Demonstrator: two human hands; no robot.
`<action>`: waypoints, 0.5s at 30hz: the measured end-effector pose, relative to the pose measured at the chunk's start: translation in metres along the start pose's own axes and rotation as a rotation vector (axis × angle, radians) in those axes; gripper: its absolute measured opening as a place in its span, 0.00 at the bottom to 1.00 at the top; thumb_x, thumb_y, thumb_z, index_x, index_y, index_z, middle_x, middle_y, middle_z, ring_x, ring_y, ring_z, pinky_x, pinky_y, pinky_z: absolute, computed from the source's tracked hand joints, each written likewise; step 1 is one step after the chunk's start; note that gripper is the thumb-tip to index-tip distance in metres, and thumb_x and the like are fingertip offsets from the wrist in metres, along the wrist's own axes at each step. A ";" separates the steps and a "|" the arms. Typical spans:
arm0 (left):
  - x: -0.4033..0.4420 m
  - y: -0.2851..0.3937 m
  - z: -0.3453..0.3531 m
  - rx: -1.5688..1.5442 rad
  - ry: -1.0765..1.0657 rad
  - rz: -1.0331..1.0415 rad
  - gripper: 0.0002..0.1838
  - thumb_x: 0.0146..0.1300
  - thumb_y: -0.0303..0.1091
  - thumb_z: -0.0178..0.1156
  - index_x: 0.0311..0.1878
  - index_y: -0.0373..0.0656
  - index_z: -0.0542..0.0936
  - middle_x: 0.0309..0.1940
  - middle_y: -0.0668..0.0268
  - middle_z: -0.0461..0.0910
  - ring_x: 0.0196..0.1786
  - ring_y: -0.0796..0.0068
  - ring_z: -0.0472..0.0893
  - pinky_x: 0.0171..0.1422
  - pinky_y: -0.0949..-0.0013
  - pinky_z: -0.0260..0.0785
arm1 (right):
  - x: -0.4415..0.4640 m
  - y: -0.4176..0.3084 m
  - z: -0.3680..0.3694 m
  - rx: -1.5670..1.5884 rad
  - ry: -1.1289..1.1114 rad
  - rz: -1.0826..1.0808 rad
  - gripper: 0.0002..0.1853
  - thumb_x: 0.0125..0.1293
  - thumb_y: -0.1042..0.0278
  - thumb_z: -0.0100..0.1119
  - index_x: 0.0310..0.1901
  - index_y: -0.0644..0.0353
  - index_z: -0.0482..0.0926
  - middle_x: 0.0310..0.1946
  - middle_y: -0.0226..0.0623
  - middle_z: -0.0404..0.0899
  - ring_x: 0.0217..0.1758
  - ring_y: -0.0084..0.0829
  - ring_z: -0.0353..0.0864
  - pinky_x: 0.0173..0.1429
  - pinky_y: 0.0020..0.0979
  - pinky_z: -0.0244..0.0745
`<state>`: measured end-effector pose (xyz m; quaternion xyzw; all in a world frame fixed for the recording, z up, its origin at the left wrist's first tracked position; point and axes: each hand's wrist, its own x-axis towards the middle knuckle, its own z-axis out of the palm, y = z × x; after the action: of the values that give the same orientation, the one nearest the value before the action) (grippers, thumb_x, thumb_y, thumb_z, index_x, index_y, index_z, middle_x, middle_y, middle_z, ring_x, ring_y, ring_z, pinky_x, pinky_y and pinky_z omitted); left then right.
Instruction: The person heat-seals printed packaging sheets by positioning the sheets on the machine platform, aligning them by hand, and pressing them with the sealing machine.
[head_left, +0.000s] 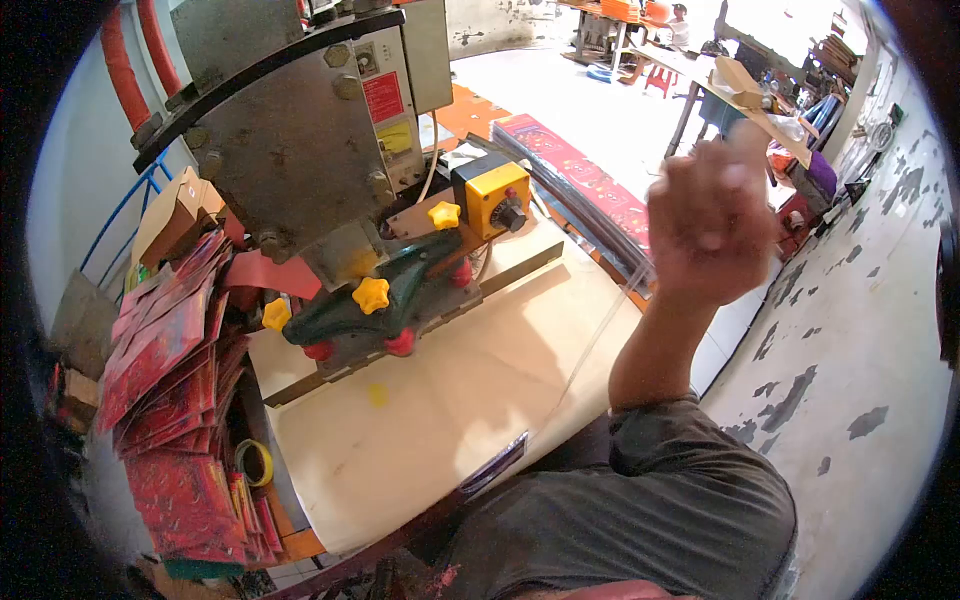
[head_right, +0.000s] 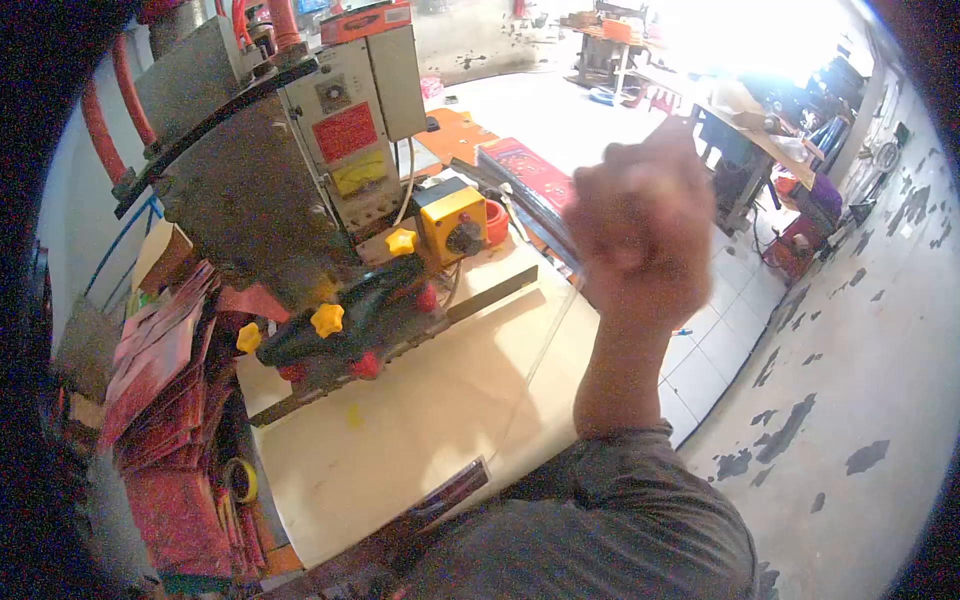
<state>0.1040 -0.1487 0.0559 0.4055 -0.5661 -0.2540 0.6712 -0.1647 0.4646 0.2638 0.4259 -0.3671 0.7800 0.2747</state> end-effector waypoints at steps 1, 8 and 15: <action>-0.003 0.001 0.004 0.009 0.009 -0.008 0.32 0.79 0.58 0.49 0.28 0.39 0.76 0.21 0.63 0.70 0.26 0.63 0.68 0.33 0.58 0.66 | -0.007 0.002 0.001 -0.152 -0.007 0.152 0.05 0.72 0.69 0.56 0.37 0.58 0.74 0.22 0.28 0.69 0.20 0.16 0.58 0.26 0.23 0.56; -0.021 0.012 0.033 0.072 0.030 -0.068 0.34 0.79 0.60 0.48 0.29 0.36 0.79 0.22 0.60 0.73 0.27 0.60 0.70 0.34 0.55 0.67 | -0.062 0.031 -0.001 -0.861 -0.777 0.803 0.17 0.74 0.53 0.63 0.47 0.60 0.79 0.34 0.36 0.79 0.36 0.32 0.81 0.40 0.36 0.75; -0.047 0.067 0.043 0.222 -0.291 0.200 0.37 0.78 0.61 0.50 0.43 0.26 0.82 0.36 0.46 0.83 0.39 0.53 0.78 0.47 0.49 0.71 | -0.135 0.067 -0.022 -0.991 -0.727 0.810 0.22 0.68 0.49 0.68 0.51 0.61 0.78 0.41 0.44 0.79 0.43 0.42 0.83 0.48 0.43 0.78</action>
<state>0.0440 -0.0861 0.0867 0.3777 -0.7193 -0.1780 0.5553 -0.1586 0.4275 0.1161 0.3144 -0.8730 0.3727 -0.0139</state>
